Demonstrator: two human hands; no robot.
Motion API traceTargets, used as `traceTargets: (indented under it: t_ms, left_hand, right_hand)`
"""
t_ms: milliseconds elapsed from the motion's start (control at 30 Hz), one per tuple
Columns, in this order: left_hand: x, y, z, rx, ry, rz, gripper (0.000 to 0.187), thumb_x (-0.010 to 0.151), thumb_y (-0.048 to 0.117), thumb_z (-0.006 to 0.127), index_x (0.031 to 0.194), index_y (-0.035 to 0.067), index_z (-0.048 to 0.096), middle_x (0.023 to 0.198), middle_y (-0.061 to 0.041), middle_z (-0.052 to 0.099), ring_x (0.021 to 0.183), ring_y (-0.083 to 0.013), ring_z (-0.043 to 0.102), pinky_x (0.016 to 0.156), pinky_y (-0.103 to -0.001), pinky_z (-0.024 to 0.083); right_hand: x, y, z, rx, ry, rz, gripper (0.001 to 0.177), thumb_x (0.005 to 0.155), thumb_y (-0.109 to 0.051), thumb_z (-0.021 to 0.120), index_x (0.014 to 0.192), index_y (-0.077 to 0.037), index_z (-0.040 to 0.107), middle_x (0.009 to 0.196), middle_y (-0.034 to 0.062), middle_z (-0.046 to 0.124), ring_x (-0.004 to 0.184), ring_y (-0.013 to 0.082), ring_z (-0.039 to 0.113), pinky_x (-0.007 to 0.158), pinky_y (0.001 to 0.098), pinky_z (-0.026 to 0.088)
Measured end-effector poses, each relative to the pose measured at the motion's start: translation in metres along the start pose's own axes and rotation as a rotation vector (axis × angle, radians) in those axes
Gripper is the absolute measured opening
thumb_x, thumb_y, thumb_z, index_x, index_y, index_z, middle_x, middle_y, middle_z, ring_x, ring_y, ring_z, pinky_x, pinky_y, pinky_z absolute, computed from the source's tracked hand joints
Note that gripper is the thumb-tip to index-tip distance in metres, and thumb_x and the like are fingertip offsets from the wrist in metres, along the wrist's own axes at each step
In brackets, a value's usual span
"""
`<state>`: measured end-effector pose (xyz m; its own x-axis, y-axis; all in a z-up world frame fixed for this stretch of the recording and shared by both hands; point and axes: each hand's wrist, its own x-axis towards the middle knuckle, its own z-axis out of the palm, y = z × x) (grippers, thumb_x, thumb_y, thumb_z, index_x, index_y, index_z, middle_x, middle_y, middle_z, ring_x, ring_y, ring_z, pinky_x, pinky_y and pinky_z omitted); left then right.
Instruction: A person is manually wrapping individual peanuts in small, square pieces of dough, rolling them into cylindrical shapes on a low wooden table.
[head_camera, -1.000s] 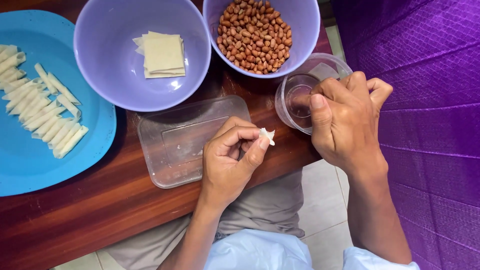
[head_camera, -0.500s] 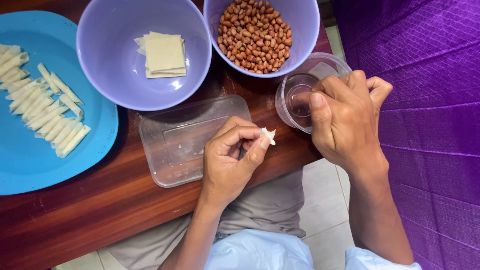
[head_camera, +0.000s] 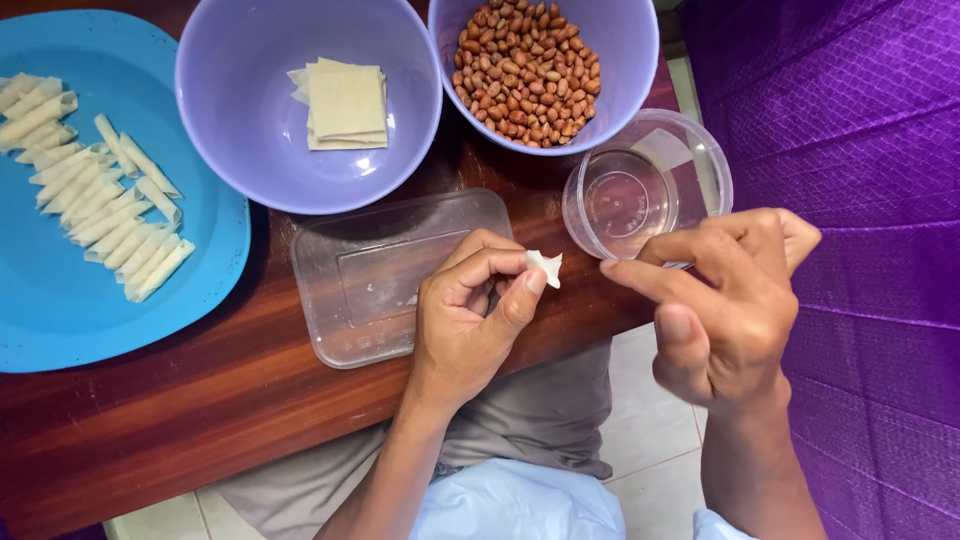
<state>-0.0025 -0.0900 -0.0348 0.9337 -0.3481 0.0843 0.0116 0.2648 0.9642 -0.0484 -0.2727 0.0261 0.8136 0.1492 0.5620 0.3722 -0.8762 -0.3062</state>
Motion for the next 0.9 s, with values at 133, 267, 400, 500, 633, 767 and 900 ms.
traceTargets:
  t_ms: [133,267,400,500,633,767,900]
  left_hand:
    - [-0.001,-0.001,-0.001,-0.027,-0.014,0.001,0.009,0.095,0.007,0.067,0.098,-0.001,0.069,0.097,-0.002,0.057,0.080,-0.0082,0.047,0.073,-0.020,0.041]
    - [-0.002,-0.001,-0.002,-0.052,-0.015,0.004,0.009,0.095,0.008,0.067,0.098,-0.001,0.068,0.096,-0.002,0.057,0.080,-0.0084,0.047,0.073,-0.020,0.042]
    - [-0.003,-0.003,-0.002,-0.069,-0.014,-0.004,0.009,0.096,0.008,0.067,0.098,-0.001,0.068,0.097,-0.002,0.057,0.081,-0.0085,0.047,0.074,-0.020,0.042]
    - [-0.002,-0.003,-0.002,-0.063,-0.013,0.008,0.010,0.095,0.008,0.067,0.099,-0.001,0.068,0.097,-0.002,0.058,0.080,-0.0085,0.047,0.073,-0.020,0.042]
    - [-0.003,-0.003,-0.002,-0.075,-0.011,0.006,0.009,0.095,0.007,0.067,0.099,-0.001,0.068,0.097,-0.002,0.057,0.081,-0.0085,0.047,0.074,-0.020,0.041]
    - [-0.003,0.003,-0.004,-0.065,-0.022,0.001,0.009,0.095,0.009,0.067,0.096,0.000,0.069,0.097,-0.002,0.059,0.080,-0.0076,0.047,0.073,-0.019,0.040]
    - [-0.006,0.012,-0.008,-0.053,-0.003,0.030,0.006,0.092,0.008,0.070,0.095,0.002,0.070,0.096,-0.002,0.060,0.080,-0.0077,0.050,0.074,-0.019,0.042]
  right_hand:
    - [0.005,-0.011,0.005,0.027,-0.023,-0.042,0.064,0.104,-0.042,0.028,0.099,-0.008,0.082,0.085,0.0085,0.067,0.084,0.0218,0.048,0.098,0.0473,0.025]
    - [0.006,-0.013,0.008,-0.046,-0.078,-0.055,0.056,0.104,-0.037,0.033,0.104,-0.009,0.083,0.090,0.0069,0.066,0.088,0.0230,0.047,0.095,0.0477,0.023]
    - [0.002,-0.011,0.007,-0.061,-0.025,-0.025,0.055,0.104,-0.031,0.033,0.100,-0.006,0.083,0.090,0.0096,0.065,0.089,0.0239,0.046,0.098,0.0472,0.023]
    - [0.004,-0.016,0.007,-0.040,-0.044,-0.044,0.056,0.104,-0.035,0.033,0.104,-0.008,0.082,0.091,0.0093,0.065,0.086,0.0233,0.047,0.095,0.0464,0.025]
    - [0.005,-0.019,0.007,-0.049,-0.079,-0.030,0.048,0.101,-0.031,0.039,0.102,-0.008,0.082,0.095,0.0088,0.066,0.089,0.0240,0.049,0.096,0.0467,0.025]
    - [0.004,-0.029,0.006,0.215,-0.022,0.113,0.023,0.090,-0.001,0.059,0.110,0.007,0.069,0.109,0.0204,0.070,0.092,0.0266,0.063,0.092,0.0376,0.048]
    - [0.003,-0.045,0.010,0.453,-0.066,0.260,0.042,0.087,0.009,0.065,0.128,0.008,0.057,0.117,0.0205,0.074,0.100,0.0234,0.076,0.085,0.0272,0.062]
